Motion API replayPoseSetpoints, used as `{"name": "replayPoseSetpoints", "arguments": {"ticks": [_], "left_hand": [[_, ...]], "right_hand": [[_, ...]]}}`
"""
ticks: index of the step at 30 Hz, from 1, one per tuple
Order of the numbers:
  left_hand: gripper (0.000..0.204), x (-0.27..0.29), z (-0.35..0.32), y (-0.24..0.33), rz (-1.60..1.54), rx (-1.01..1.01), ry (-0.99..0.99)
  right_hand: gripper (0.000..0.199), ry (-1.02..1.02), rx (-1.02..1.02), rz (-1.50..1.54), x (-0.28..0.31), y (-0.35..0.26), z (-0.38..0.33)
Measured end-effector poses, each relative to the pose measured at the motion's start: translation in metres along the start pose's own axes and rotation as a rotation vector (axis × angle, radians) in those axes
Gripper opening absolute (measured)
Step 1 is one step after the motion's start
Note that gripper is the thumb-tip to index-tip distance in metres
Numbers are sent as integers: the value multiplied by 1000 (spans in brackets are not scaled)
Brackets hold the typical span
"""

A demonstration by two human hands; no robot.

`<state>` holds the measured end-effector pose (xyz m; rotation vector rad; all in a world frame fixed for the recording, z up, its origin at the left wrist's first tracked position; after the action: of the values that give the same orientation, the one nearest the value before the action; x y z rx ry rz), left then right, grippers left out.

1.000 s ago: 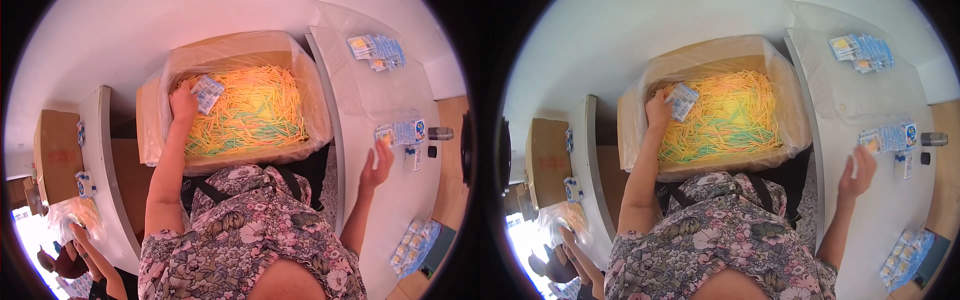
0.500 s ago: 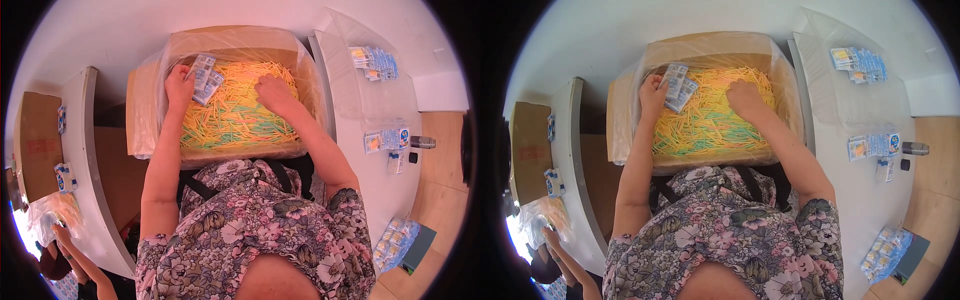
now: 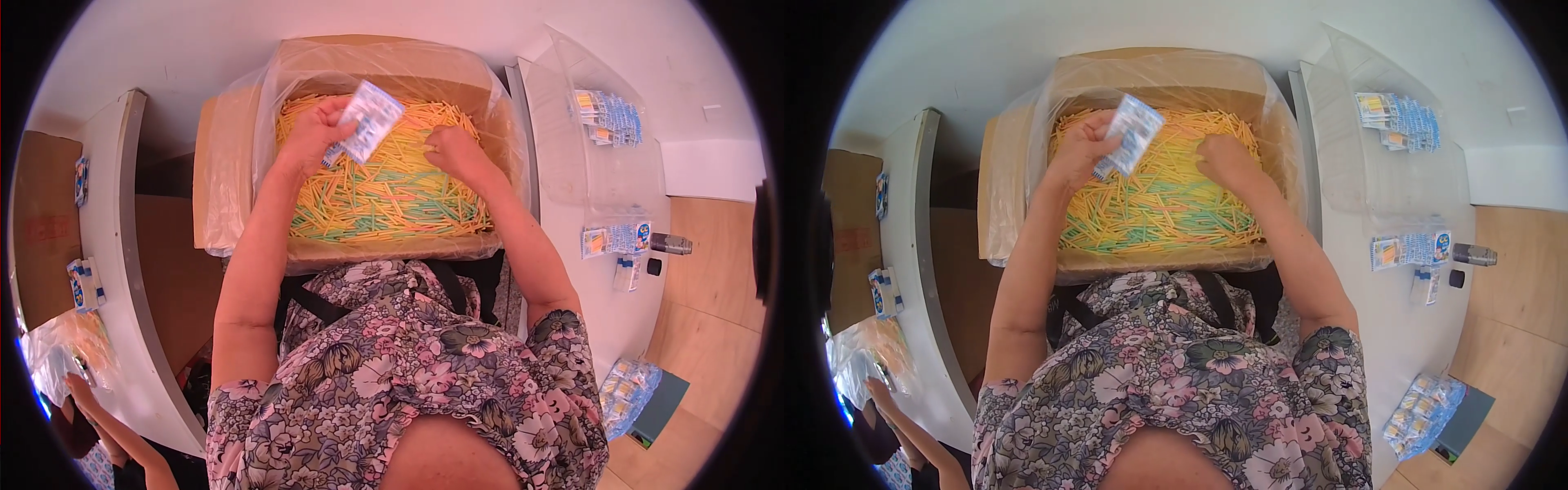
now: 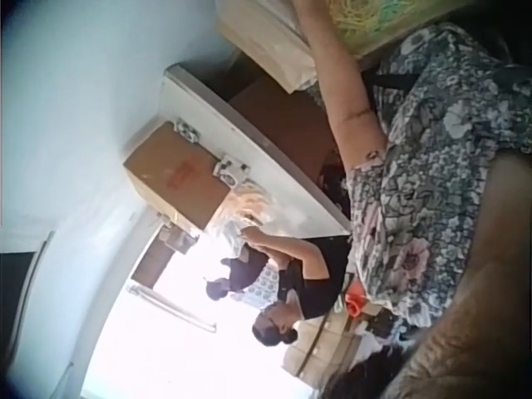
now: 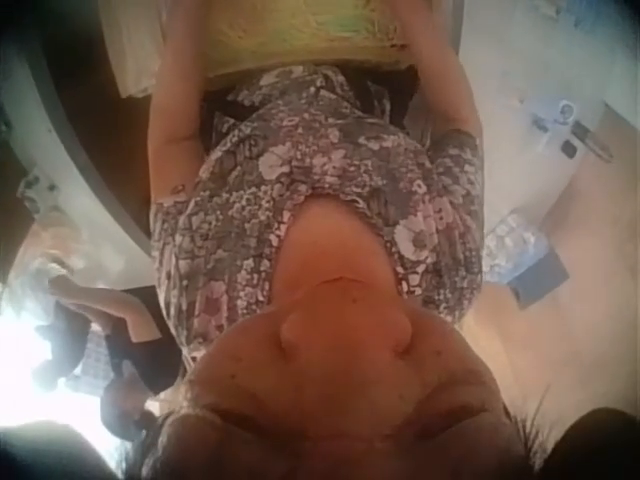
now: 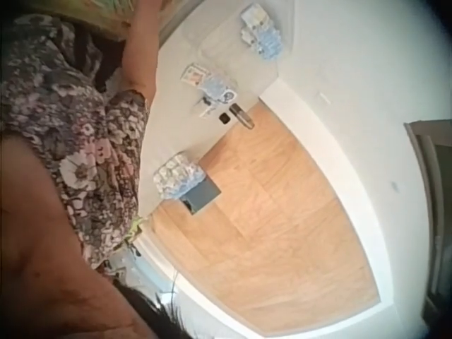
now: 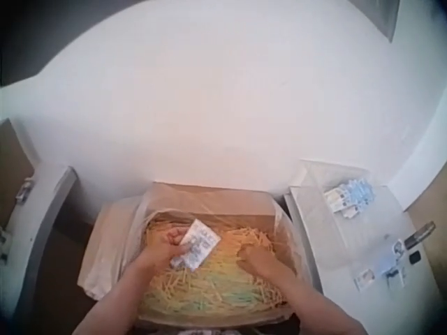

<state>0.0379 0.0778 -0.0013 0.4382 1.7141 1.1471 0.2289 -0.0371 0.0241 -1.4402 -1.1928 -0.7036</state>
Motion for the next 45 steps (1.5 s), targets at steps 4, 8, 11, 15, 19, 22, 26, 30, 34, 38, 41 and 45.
{"name": "replayPoseSetpoints", "arguments": {"ticks": [4,8,11,15,19,22,26,30,34,38,41,45], "left_hand": [[20,-27,-1,-18,267,180,-208],[12,-70,-5,-26,358,133,-438],[12,-92,-9,-31,436,132,-607],[8,-90,-12,-34,421,177,-504],[5,-90,-8,-31,687,45,-491],[7,-94,-9,-36,827,-86,-522],[9,-87,-6,-43,542,77,-532],[13,-70,-2,-37,310,136,-368],[19,-63,3,-26,176,71,-259],[25,-64,4,-35,156,168,-283],[26,-58,6,-39,73,249,-267],[23,-52,2,-41,158,277,-183]], "right_hand": [[20,105,-89,264,32,9,-14],[17,17,-207,870,23,-9,-26],[17,-8,-92,1038,2,-29,-20],[17,-28,-93,1041,3,-37,-20],[18,230,-61,990,-5,-27,-22],[29,271,-95,648,1,-44,-16],[23,390,-128,782,0,-35,-22],[19,483,-256,817,15,-6,-55],[18,242,-208,655,-2,-20,-79],[19,-110,-129,339,-23,-38,-85],[21,75,-124,570,-14,-19,-88],[22,150,-246,1028,-1,-13,-94]]}}
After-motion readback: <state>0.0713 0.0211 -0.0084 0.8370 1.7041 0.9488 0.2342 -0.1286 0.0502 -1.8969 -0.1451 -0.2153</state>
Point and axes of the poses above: each hand's wrist, its own z-axis towards the middle knuckle, its own x-axis out of the back of the hand, y = z × x, the point moved 6 cm from there along z, towards the middle knuckle, and after that the axes turned 15 degrees about -y, right-handed, at the moved point
